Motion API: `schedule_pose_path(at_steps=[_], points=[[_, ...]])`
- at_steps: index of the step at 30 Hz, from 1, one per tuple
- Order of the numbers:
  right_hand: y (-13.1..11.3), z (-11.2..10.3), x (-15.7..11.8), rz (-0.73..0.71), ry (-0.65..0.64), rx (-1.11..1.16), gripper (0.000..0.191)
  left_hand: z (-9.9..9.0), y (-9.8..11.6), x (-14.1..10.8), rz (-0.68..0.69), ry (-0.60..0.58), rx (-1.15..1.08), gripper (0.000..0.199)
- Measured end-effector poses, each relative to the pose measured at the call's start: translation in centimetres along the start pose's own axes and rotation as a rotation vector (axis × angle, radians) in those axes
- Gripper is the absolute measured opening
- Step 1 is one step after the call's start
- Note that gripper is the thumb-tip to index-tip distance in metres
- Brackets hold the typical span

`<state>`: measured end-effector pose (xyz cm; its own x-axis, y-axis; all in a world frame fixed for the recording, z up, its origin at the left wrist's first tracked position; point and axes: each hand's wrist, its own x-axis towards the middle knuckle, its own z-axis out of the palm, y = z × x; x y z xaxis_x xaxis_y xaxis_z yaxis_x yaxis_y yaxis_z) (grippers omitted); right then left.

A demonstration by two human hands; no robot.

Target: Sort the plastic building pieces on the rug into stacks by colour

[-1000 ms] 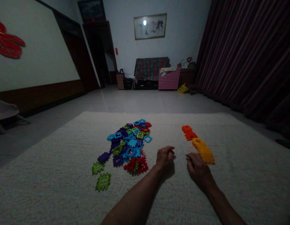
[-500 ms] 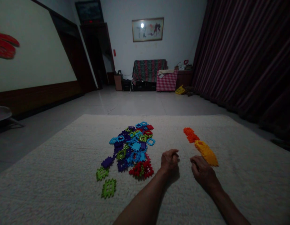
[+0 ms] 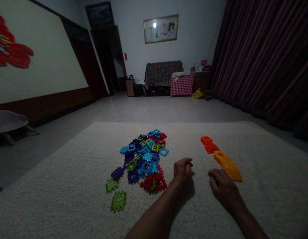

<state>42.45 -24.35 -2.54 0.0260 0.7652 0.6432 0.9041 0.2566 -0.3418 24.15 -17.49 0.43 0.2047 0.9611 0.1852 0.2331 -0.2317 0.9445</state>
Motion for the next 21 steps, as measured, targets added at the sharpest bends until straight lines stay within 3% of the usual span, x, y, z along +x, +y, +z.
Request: schedule_pose_path(at_steps=[3,7,11,17,21], points=[[0.0,0.5,0.7,0.02,-0.016,-0.036,0.017,-2.0,0.8,1.2,0.021,0.086,0.155,0.041],[-1.2,2.1,3.0,0.129,-0.057,-0.088,0.024,-6.6,1.7,3.8,0.05,0.186,0.536,0.039],[-2.5,4.3,4.4,0.185,-0.028,-0.083,0.028,-10.6,1.6,5.8,-0.065,0.22,0.796,0.038],[-2.2,5.4,3.7,0.159,-0.028,-0.068,0.024,-11.8,0.2,6.4,-0.193,0.22,0.996,0.032],[-2.1,5.1,3.6,0.171,-0.042,-0.047,0.024,-11.9,-1.2,6.4,-0.163,0.209,0.998,0.036]])
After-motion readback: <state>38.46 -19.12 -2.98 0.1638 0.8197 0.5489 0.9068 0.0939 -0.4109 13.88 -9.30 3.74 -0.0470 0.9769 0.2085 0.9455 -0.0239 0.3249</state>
